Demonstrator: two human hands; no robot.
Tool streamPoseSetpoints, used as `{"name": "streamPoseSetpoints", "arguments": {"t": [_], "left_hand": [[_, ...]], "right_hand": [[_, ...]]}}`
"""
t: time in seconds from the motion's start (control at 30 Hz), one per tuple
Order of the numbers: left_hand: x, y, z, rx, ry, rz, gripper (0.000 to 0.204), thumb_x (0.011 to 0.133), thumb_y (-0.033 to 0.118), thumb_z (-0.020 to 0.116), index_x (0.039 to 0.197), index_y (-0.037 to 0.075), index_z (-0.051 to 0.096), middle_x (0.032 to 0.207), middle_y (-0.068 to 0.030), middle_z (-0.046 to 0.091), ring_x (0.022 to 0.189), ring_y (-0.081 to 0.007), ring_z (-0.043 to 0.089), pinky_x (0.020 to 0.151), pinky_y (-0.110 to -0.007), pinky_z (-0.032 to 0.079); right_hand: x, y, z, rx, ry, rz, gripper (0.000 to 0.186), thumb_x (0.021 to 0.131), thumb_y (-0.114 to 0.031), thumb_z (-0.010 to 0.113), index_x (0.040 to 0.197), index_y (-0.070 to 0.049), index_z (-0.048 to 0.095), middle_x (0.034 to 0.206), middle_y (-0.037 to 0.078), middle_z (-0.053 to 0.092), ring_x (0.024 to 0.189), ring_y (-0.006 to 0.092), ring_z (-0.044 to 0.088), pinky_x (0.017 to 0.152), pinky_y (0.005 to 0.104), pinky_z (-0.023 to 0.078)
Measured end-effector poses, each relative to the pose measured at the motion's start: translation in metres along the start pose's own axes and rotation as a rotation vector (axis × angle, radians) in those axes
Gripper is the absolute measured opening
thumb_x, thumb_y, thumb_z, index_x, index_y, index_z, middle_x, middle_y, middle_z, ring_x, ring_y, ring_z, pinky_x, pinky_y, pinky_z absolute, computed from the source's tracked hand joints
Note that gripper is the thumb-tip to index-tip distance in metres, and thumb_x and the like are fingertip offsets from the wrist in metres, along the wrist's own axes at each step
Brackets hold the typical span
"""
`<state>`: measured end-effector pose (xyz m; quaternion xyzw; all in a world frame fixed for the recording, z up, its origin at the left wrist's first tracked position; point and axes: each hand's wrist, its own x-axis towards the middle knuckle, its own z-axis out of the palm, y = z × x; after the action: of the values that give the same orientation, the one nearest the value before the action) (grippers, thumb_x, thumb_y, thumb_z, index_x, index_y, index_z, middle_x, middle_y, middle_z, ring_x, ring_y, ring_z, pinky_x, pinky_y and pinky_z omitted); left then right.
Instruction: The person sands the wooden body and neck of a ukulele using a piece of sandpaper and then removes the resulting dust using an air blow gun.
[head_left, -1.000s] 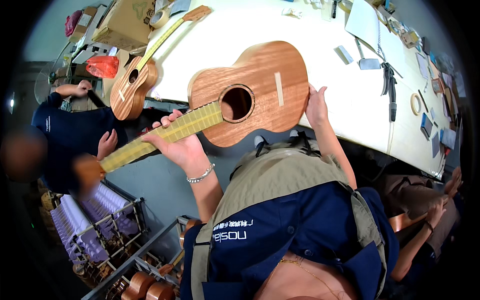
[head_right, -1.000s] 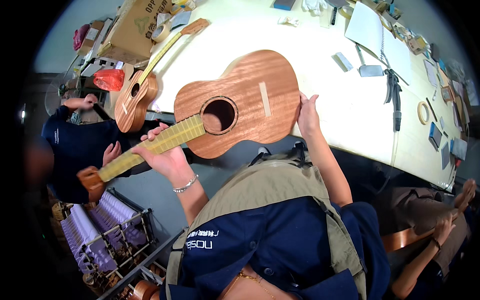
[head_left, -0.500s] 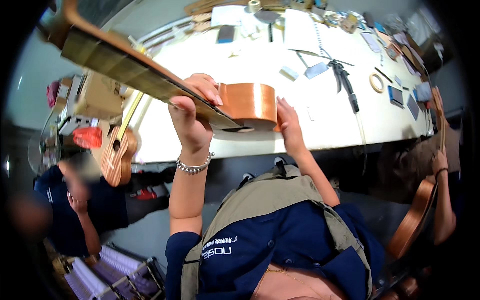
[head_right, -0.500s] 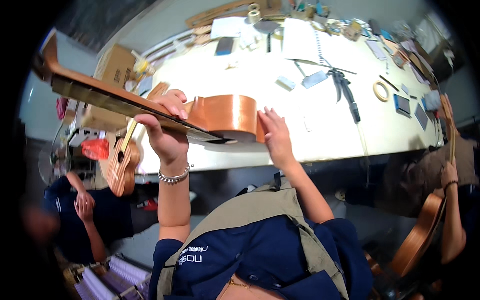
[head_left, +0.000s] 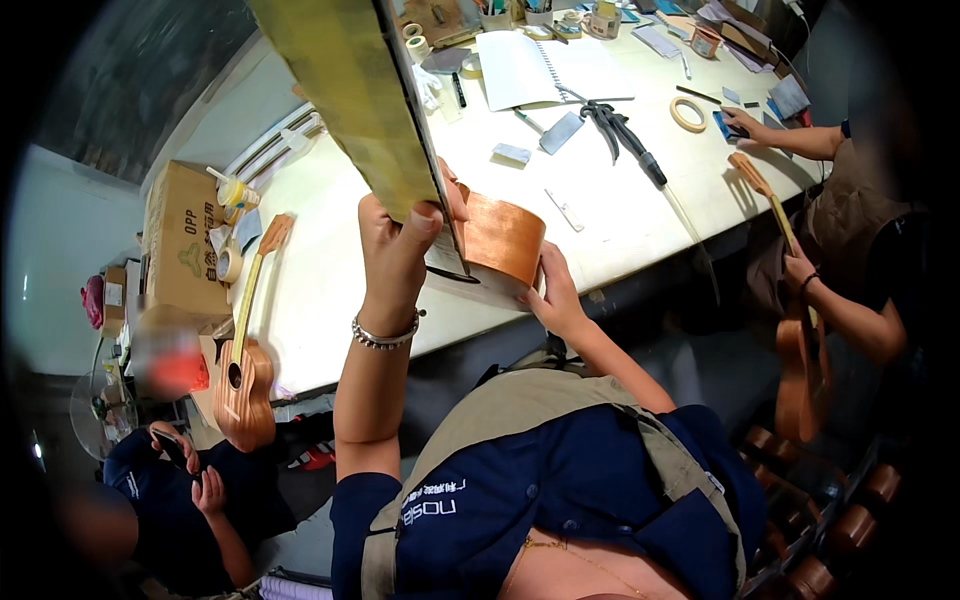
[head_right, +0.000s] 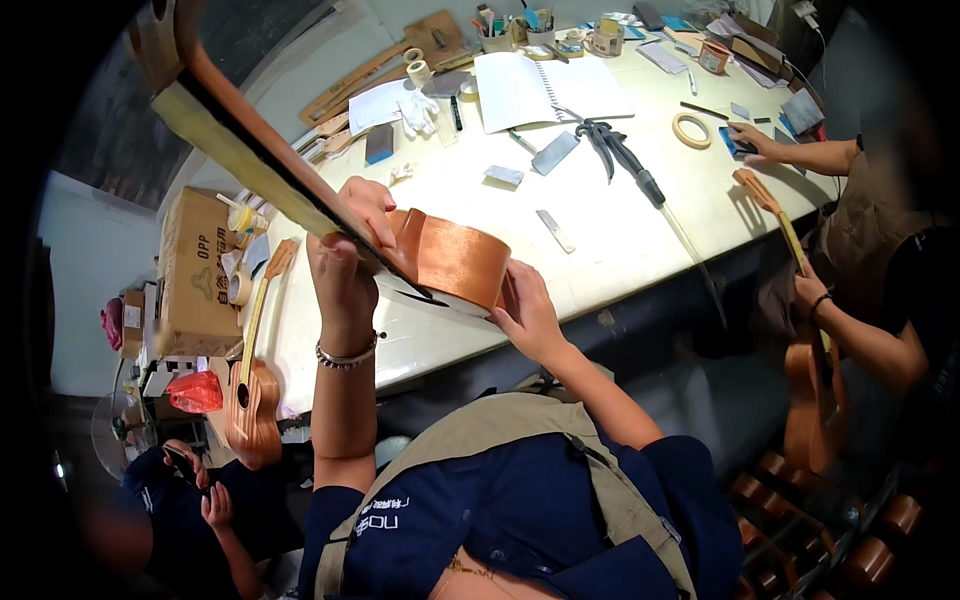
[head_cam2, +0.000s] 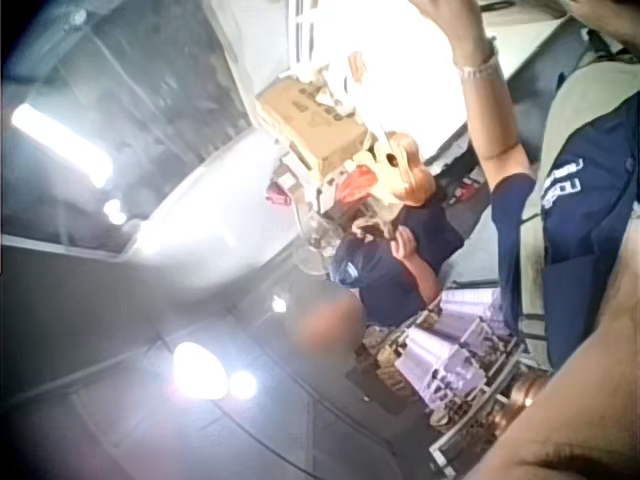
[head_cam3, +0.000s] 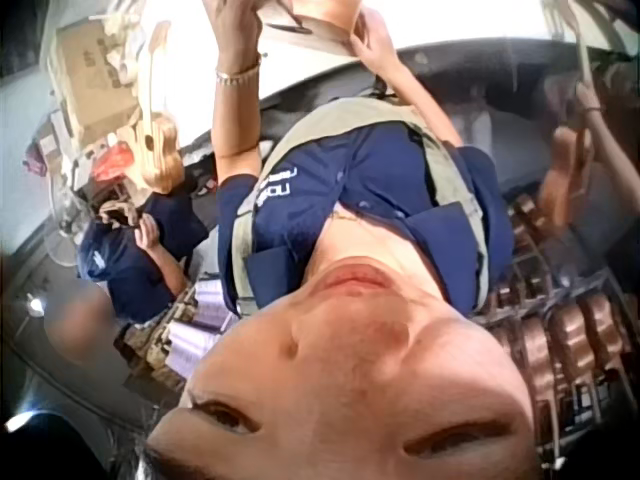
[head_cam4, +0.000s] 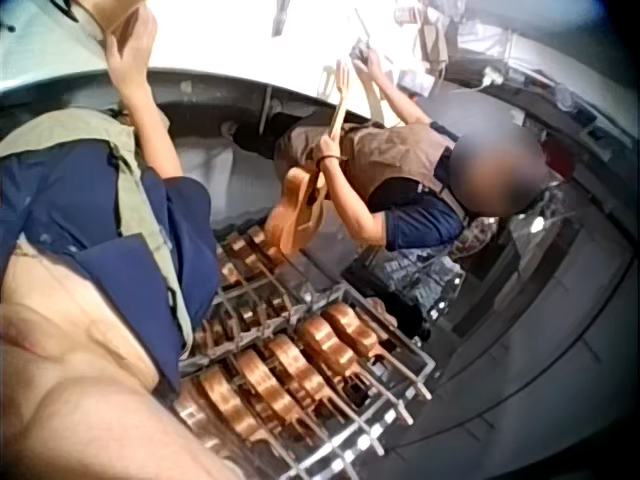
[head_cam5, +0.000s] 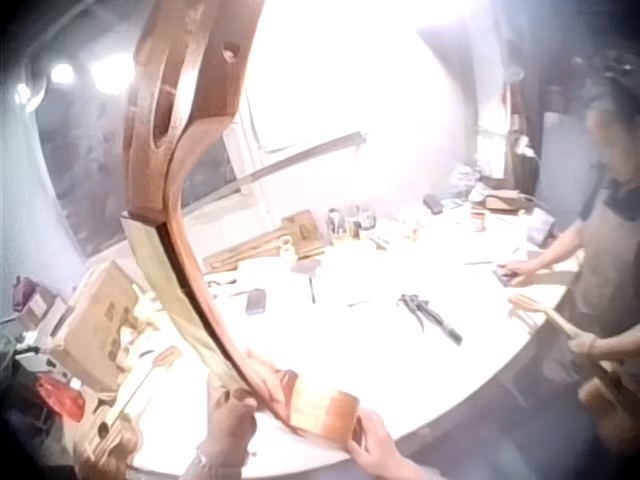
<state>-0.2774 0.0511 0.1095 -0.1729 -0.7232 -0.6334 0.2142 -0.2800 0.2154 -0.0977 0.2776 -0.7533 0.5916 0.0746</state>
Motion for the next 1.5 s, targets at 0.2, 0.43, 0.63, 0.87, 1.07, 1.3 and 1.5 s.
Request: {"name": "streamPoseSetpoints", "arguments": {"t": [0.2, 0.43, 0.63, 0.87, 1.07, 1.3, 1.5], "left_hand": [[0.004, -0.016, -0.018, -0.112, 0.016, 0.152, 0.04, 0.079, 0.036, 0.07, 0.089, -0.001, 0.058, 0.079, -0.0057, 0.06, 0.079, -0.0146, 0.055, 0.072, -0.028, 0.045], [0.027, 0.007, -0.024, 0.466, 0.299, 0.242, 0.034, 0.09, 0.026, 0.059, 0.105, -0.003, 0.052, 0.096, -0.0115, 0.058, 0.084, -0.0162, 0.06, 0.08, -0.029, 0.046], [0.049, 0.016, -0.022, 0.177, -0.016, 0.057, 0.036, 0.091, 0.015, 0.058, 0.118, -0.006, 0.048, 0.111, -0.0149, 0.059, 0.094, -0.0184, 0.062, 0.087, -0.032, 0.047], [0.059, 0.012, -0.007, -0.024, -0.252, 0.029, 0.037, 0.087, 0.015, 0.062, 0.117, -0.005, 0.051, 0.117, -0.0144, 0.059, 0.099, -0.018, 0.061, 0.087, -0.031, 0.049], [0.061, 0.012, -0.006, -0.012, -0.261, 0.024, 0.036, 0.088, 0.013, 0.06, 0.118, -0.005, 0.05, 0.118, -0.0158, 0.057, 0.099, -0.0187, 0.061, 0.087, -0.031, 0.049], [0.069, 0.01, -0.004, 0.017, -0.198, 0.03, 0.035, 0.092, 0.016, 0.055, 0.117, -0.007, 0.048, 0.11, -0.0157, 0.058, 0.096, -0.0211, 0.062, 0.091, -0.034, 0.045], [0.069, 0.006, -0.003, -0.015, -0.226, 0.03, 0.033, 0.089, 0.009, 0.058, 0.117, -0.005, 0.048, 0.121, -0.0177, 0.054, 0.096, -0.0185, 0.062, 0.085, -0.032, 0.05]], "right_hand": [[-0.011, -0.014, 0.009, 0.005, 0.046, 0.032, 0.062, 0.088, -0.042, 0.051, 0.129, 0.002, 0.039, 0.121, 0.02, 0.048, 0.109, 0.0347, 0.046, 0.097, 0.0405, 0.034], [-0.019, -0.029, 0.009, 0.141, -0.009, -0.034, 0.045, 0.092, -0.034, 0.048, 0.119, 0.001, 0.052, 0.114, 0.018, 0.057, 0.104, 0.0329, 0.052, 0.093, 0.0389, 0.037], [0.018, -0.042, -0.018, -0.069, 0.233, -0.097, 0.065, 0.087, -0.039, 0.057, 0.131, 0.005, 0.038, 0.134, 0.021, 0.04, 0.122, 0.0331, 0.039, 0.101, 0.0391, 0.031], [0.063, -0.052, -0.039, -0.173, 0.18, -0.182, 0.072, 0.082, -0.04, 0.063, 0.136, -0.002, 0.036, 0.141, 0.017, 0.034, 0.127, 0.0316, 0.034, 0.103, 0.0397, 0.03], [0.066, -0.055, -0.035, -0.168, 0.201, -0.222, 0.07, 0.08, -0.035, 0.066, 0.135, -0.002, 0.038, 0.138, 0.018, 0.038, 0.123, 0.0329, 0.039, 0.102, 0.0404, 0.032], [0.077, -0.06, -0.042, -0.408, 0.172, -0.263, 0.066, 0.076, -0.035, 0.069, 0.132, -0.009, 0.044, 0.134, 0.014, 0.043, 0.123, 0.0303, 0.042, 0.101, 0.0419, 0.033], [0.087, -0.093, -0.044, -0.732, 0.112, -0.412, 0.068, 0.069, -0.042, 0.07, 0.127, -0.015, 0.049, 0.133, 0.012, 0.044, 0.127, 0.0268, 0.039, 0.103, 0.0525, 0.026]]}}
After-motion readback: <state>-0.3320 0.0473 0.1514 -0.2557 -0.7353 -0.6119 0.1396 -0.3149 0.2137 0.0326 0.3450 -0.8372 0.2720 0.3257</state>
